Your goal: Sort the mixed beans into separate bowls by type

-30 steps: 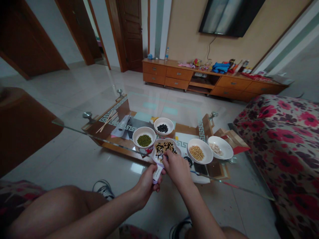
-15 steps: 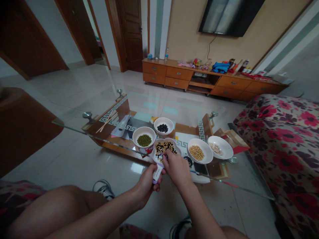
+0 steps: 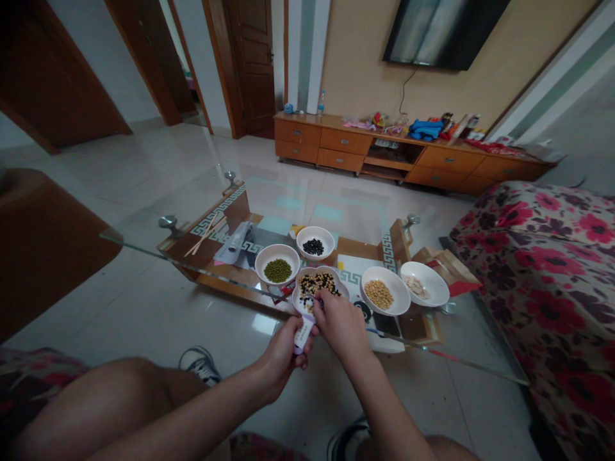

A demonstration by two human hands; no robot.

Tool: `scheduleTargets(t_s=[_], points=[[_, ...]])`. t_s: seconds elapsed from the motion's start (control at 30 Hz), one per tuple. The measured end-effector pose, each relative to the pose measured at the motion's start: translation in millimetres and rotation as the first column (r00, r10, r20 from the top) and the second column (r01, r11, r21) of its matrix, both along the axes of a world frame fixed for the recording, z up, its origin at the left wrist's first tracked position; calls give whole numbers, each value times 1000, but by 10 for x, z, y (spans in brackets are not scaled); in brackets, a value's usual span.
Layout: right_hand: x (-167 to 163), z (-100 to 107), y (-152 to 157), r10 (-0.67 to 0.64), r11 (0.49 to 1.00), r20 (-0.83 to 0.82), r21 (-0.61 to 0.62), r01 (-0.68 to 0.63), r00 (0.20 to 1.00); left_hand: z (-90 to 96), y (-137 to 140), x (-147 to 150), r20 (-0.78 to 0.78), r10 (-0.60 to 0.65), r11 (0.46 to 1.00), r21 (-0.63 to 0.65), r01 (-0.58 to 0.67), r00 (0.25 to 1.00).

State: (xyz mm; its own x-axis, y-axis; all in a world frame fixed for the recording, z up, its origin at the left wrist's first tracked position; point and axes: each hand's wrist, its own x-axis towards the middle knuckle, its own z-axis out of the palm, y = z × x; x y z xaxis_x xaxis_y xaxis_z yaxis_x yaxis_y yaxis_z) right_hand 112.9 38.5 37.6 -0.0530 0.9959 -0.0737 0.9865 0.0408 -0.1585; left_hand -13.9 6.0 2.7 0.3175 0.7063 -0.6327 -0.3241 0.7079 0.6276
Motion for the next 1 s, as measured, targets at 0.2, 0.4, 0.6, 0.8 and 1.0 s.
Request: scheduleTargets(t_s=[0.2, 0.4, 0.6, 0.8, 1.0], points=[[-9, 22, 1, 2, 1000, 4, -20, -2, 1000, 10, 8, -1, 6, -1, 1000, -4, 1, 1000], [-7, 29, -5, 13, 1000, 3, -19, -13, 1000, 27, 10, -3, -13, -5, 1000, -11, 5, 1000], [-5, 56, -10, -36, 999, -25, 39, 37, 999, 42, 14, -2, -11, -5, 1000, -19, 5, 1000], [-158, 93, 45, -52, 964, -192, 247, 100, 980, 30, 12, 9, -3, -3, 1000, 2, 3, 1000], [-342, 108, 147, 66, 957, -267, 288, 14, 961, -1, 8, 29, -17, 20, 1000, -7, -21, 1000]])
